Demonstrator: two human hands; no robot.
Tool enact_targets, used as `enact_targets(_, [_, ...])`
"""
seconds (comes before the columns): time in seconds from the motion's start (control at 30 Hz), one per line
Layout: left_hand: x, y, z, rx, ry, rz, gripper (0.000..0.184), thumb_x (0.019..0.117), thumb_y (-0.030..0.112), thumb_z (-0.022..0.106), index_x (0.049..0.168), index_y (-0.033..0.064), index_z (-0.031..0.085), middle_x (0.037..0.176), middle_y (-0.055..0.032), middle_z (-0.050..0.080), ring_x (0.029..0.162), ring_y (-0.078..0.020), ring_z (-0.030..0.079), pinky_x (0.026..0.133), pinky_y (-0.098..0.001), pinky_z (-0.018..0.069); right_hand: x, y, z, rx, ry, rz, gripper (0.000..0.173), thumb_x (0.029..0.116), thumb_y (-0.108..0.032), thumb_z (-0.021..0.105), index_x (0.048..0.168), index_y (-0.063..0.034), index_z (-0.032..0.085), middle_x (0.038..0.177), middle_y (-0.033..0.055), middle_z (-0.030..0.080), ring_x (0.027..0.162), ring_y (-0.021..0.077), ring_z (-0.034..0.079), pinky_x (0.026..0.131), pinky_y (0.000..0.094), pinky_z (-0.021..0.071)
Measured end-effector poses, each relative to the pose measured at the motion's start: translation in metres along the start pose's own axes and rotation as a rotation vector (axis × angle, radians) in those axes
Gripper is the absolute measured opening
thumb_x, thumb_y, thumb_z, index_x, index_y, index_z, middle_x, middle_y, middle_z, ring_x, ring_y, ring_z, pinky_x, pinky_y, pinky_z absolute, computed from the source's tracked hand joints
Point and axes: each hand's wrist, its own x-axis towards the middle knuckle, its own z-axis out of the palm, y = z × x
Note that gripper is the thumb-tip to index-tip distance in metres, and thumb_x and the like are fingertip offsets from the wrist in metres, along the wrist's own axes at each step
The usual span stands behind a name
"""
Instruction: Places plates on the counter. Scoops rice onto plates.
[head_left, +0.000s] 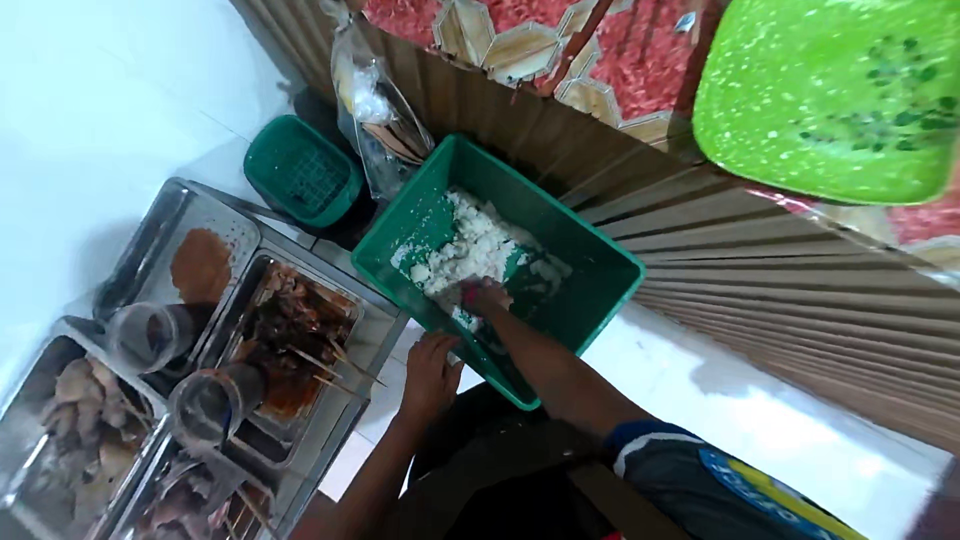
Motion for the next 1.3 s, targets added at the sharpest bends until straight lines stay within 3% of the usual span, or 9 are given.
enact_targets(0.1, [-0.007,-0.009,0.000,-0.005,0.009,0.007,0.039,0.0915,0.019,0.066,0.127,0.0012,0.068,0.129,-0.0201,0.067,0.123,-0.0427,0.061,0.104,-0.0633,0.0448,-0.011,0.010,0.013,-0.064,-0.046,-0.057,0.103,0.0847,-0.033,0.081,0.164,-0.0107,0.019,0.163,0.0335,0.021,0.146,0.0562,0.029,0.106,0.0764,0.0347])
enact_targets(0.3, [-0.017,-0.015,-0.007,-0.377,-0.152,-0.447,0.031,0.1007,0.015,0.058,0.124,-0.0049,0.062,0.116,-0.0208,0.064,0.096,-0.0242,0.066,0.085,-0.0365,0.0560,-0.006,0.028,0.016,-0.187,-0.171,-0.195,0.067,0.0955,-0.040,0.069,0.149,-0.0039,0.049,0.156,0.0311,0.038,0.141,0.0494,0.042,0.109,0.0666,0.0412])
enact_targets(0.43, [-0.012,-0.017,0.000,-0.577,-0.316,-0.727,0.052,0.1020,0.020,0.060,0.146,-0.0039,0.045,0.135,-0.0232,0.057,0.105,-0.0270,0.066,0.089,-0.0407,0.0559,-0.006,0.060,0.018,-0.293,-0.269,-0.369,0.091,0.0804,-0.022,0.088,0.155,-0.0038,0.039,0.160,0.0351,0.027,0.136,0.0550,0.045,0.104,0.0695,0.0445])
enact_targets(0.5, [-0.010,-0.016,0.010,-0.652,-0.363,-0.797,0.071,0.1006,0.023,0.064,0.157,-0.0020,0.029,0.144,-0.0255,0.052,0.111,-0.0291,0.066,0.093,-0.0427,0.0556,-0.009,0.063,0.017,-0.359,-0.252,-0.412,0.086,0.0830,-0.014,0.084,0.156,-0.0064,0.039,0.161,0.0336,0.026,0.136,0.0559,0.044,0.102,0.0705,0.0453])
enact_targets(0.7, [-0.006,-0.006,0.037,-0.891,-0.439,-1.014,0.088,0.1027,0.029,0.061,0.164,0.0089,0.001,0.150,-0.0271,0.048,0.127,-0.0345,0.059,0.096,-0.0466,0.0532,-0.010,0.062,-0.015,-0.236,-0.036,-0.372,0.073,0.0865,-0.033,0.080,0.149,-0.0068,0.051,0.159,0.0309,0.034,0.146,0.0497,0.035,0.116,0.0632,0.0360])
enact_targets(0.83, [0.006,0.009,0.041,-0.952,-0.423,-1.112,0.077,0.1073,0.026,0.055,0.163,0.0120,0.003,0.139,-0.0254,0.057,0.121,-0.0308,0.064,0.098,-0.0451,0.0532,0.007,0.050,-0.088,-0.154,0.359,-0.381,0.057,0.0930,-0.015,0.069,0.145,0.0001,0.053,0.162,0.0325,0.028,0.151,0.0483,0.028,0.121,0.0594,0.0301])
enact_targets(0.93, [0.011,0.010,0.050,-0.999,-0.322,-1.143,0.060,0.1103,0.019,0.047,0.160,0.0086,0.015,0.127,-0.0239,0.062,0.101,-0.0243,0.071,0.088,-0.0376,0.0581,0.053,0.035,-0.113,-0.393,0.340,-0.523,0.046,0.1028,0.003,0.045,0.149,-0.0015,0.050,0.167,0.0280,0.020,0.156,0.0458,0.014,0.124,0.0648,0.0175])
enact_targets(1.13, [0.007,0.011,0.057,-0.995,-0.226,-1.194,0.046,0.1123,0.019,0.040,0.155,0.0061,0.029,0.118,-0.0215,0.065,0.089,-0.0220,0.072,0.080,-0.0363,0.0599,0.055,0.044,-0.070,-0.087,0.240,-0.186,0.061,0.0944,-0.030,0.071,0.146,-0.0031,0.054,0.166,0.0306,0.017,0.151,0.0500,0.025,0.110,0.0590,0.0448])
enact_targets(1.3, [0.018,0.013,0.057,-0.923,-0.243,-1.198,0.043,0.1117,0.021,0.043,0.150,0.0049,0.035,0.108,-0.0183,0.067,0.078,-0.0183,0.070,0.069,-0.0325,0.0591,0.030,0.055,-0.031,-0.120,0.109,-0.269,0.050,0.0960,-0.006,0.063,0.145,-0.0059,0.056,0.168,0.0265,0.014,0.149,0.0498,0.030,0.106,0.0596,0.0482])
